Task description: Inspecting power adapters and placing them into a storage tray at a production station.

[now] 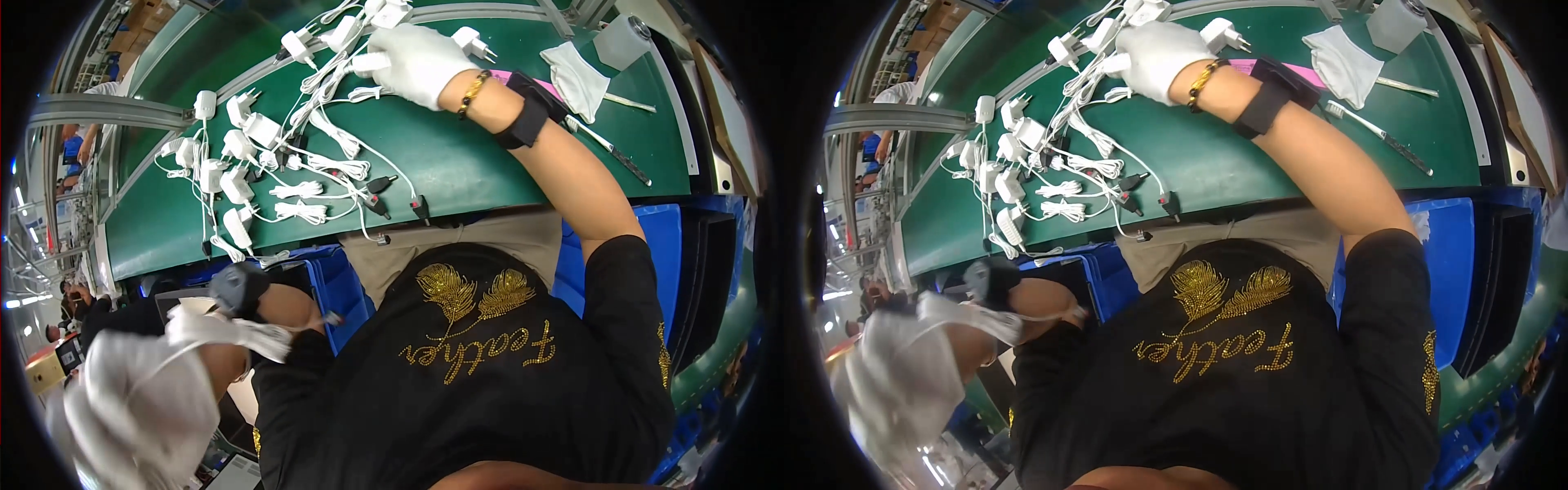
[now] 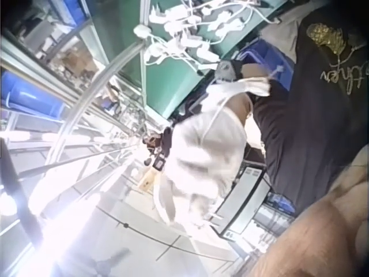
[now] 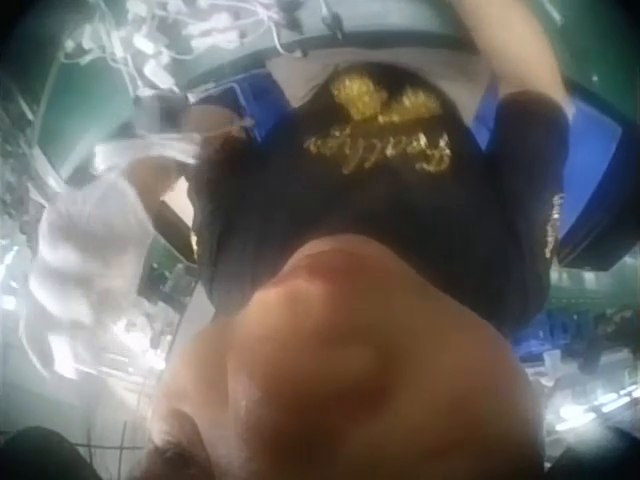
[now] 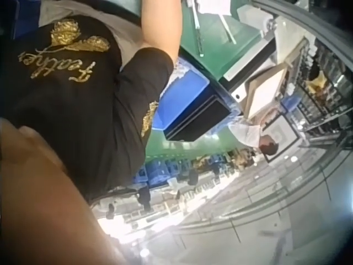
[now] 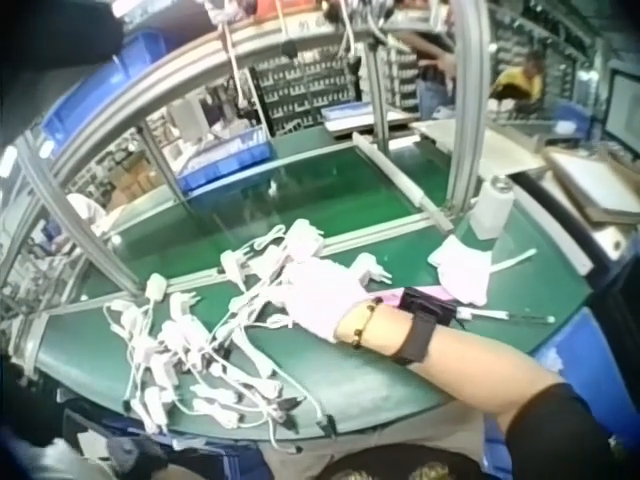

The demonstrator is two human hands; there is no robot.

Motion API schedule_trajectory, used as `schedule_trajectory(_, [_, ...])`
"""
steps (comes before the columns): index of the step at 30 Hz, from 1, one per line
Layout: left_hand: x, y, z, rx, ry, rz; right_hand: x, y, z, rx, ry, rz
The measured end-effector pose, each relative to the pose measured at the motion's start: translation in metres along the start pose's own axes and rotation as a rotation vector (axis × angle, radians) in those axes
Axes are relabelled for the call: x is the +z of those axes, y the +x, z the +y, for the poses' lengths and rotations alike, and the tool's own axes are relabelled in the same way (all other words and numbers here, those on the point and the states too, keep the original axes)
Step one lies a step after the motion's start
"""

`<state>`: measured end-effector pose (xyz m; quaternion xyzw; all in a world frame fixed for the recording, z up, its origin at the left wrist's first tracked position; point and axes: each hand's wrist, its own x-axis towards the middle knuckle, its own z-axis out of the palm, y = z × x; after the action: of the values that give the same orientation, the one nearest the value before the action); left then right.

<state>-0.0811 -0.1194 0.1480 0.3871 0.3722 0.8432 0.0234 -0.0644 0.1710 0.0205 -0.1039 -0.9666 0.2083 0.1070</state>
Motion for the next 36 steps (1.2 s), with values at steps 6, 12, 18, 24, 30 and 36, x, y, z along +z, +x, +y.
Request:
schedule_trajectory(6, [0.015, -0.034, -0.061, -0.291, -0.275, -0.02, -0.074, -0.079, 0.002, -0.148, 0.884, 0.193])
schedule_trajectory(12, [0.035, -0.07, -0.108, -0.639, -0.286, 0.38, -0.086, -0.16, 0.039, -0.312, 1.337, 0.431])
schedule_trajectory(18, [0.06, -0.091, -0.134, -0.8, 0.094, 0.083, -0.062, -0.185, 0.027, 0.117, 1.623, 0.22])
schedule_trajectory(24, [0.08, -0.115, -0.154, -0.986, 0.454, -0.022, -0.008, -0.179, 0.006, 0.388, 1.317, 0.159])
schedule_trajectory(30, [0.071, -0.121, -0.156, -0.905, 0.229, -0.071, 0.008, -0.18, 0.007, 0.296, 1.449, 0.157])
schedule_trajectory(36, [0.064, -0.121, -0.156, -0.959, 0.092, -0.047, 0.0, -0.186, 0.009, 0.309, 1.6, 0.001])
